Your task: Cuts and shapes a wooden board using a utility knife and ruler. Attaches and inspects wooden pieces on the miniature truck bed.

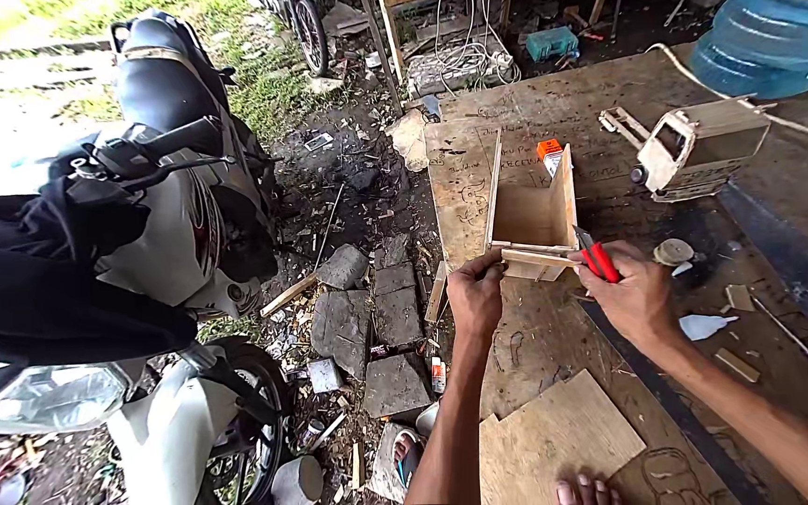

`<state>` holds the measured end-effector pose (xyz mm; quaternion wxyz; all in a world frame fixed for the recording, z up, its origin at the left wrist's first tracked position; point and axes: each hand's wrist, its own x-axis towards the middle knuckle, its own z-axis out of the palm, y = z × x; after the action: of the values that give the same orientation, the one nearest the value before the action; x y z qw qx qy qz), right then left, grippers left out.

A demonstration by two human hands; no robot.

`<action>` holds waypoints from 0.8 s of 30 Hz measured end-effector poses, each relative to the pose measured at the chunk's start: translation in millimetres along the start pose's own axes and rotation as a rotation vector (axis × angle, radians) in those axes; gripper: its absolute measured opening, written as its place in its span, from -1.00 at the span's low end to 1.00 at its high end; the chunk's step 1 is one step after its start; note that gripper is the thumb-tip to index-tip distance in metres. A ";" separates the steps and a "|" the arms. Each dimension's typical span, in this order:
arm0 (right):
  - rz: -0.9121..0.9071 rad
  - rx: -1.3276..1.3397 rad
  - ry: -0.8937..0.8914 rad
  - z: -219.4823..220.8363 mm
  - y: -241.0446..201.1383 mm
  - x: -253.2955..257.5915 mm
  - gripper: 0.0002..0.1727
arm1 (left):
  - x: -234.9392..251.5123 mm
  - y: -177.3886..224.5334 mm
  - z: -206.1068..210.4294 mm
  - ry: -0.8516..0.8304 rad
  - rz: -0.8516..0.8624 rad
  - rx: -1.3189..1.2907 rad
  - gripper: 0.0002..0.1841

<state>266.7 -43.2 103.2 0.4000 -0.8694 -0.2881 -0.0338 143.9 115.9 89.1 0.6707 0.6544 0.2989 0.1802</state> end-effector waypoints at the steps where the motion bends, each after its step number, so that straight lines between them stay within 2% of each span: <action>1: 0.004 0.003 -0.014 -0.8 0.5 1.4 -0.88 | -0.9 0.0 0.7 -0.003 -0.009 -0.012 -0.72; 7: 0.073 0.054 -0.103 -10.6 -0.4 8.7 -0.86 | -3.6 2.7 2.7 -0.029 -0.055 -0.109 -0.71; 19: 0.052 0.079 -0.103 -10.2 0.2 5.6 -0.86 | -3.6 1.2 16.6 0.071 -0.215 -0.426 -0.69; 24: 0.068 0.073 -0.089 -6.1 2.6 3.6 -0.86 | -6.3 10.0 35.5 0.172 -0.331 -0.579 -0.53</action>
<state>272.1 -47.2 106.7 0.4191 -0.8642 -0.2769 0.0291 163.3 85.3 98.7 0.8211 0.3618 0.3930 0.2011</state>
